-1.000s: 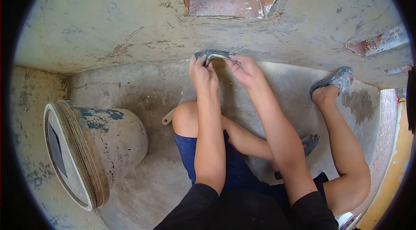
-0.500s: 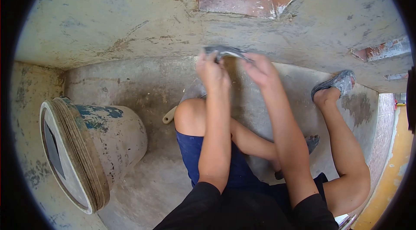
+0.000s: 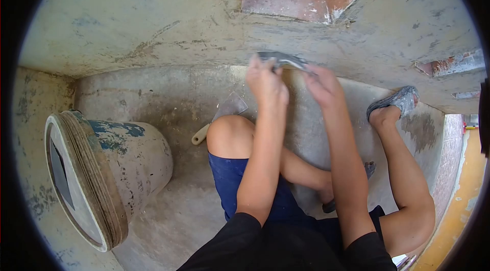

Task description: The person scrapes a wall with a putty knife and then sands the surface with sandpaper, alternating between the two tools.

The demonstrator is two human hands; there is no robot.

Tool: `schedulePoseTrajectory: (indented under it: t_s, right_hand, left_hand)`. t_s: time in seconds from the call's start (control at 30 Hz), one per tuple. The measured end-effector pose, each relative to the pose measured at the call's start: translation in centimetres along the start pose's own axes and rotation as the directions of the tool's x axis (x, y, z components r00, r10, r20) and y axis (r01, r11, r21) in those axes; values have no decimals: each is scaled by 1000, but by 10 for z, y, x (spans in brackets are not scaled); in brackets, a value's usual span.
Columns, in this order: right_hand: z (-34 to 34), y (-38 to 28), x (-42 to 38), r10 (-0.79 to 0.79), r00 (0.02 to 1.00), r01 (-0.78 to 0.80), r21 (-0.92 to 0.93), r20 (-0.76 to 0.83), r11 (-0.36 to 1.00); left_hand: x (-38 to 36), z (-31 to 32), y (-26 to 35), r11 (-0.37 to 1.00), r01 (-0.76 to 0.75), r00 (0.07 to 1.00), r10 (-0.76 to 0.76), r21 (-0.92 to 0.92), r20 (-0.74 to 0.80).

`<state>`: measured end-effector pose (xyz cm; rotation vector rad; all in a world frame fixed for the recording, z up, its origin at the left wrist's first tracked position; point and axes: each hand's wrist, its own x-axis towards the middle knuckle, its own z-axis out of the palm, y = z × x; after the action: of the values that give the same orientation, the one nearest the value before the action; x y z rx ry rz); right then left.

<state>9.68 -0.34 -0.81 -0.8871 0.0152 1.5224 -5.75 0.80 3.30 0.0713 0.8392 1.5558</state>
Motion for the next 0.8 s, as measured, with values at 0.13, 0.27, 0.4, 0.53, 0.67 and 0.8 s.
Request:
schedulePoseTrajectory:
  t_s: [0.13,0.27,0.4,0.53,0.67,0.8]
  right_hand:
    - [64,36,-12,56,997,-58,37,54,998]
    - [8,5,3,53,997,-57,68,63,996]
    - [-17,-29,-24,-39,999,39,20,-2,999]
    - [8,-9,-22,-89,996,87,67,25,994]
    - [71,49,-10,69,990,-87,149,126,985]
    - [69,39,-12,81,997,-82,165,14,983]
  left_hand:
    - [20,-15,46,996,-82,992,80,17,92]
    - [-2,0,10,996,-66,990,59,52,131]
    - [-30,19,-28,995,33,986,-17,-95,167]
    - [-15,9,-5,999,26,995,-21,-46,98]
    - [11,-11,54,992,-129,986,130,-18,103]
    - [4,-6,50,990,-144,981,141,10,131]
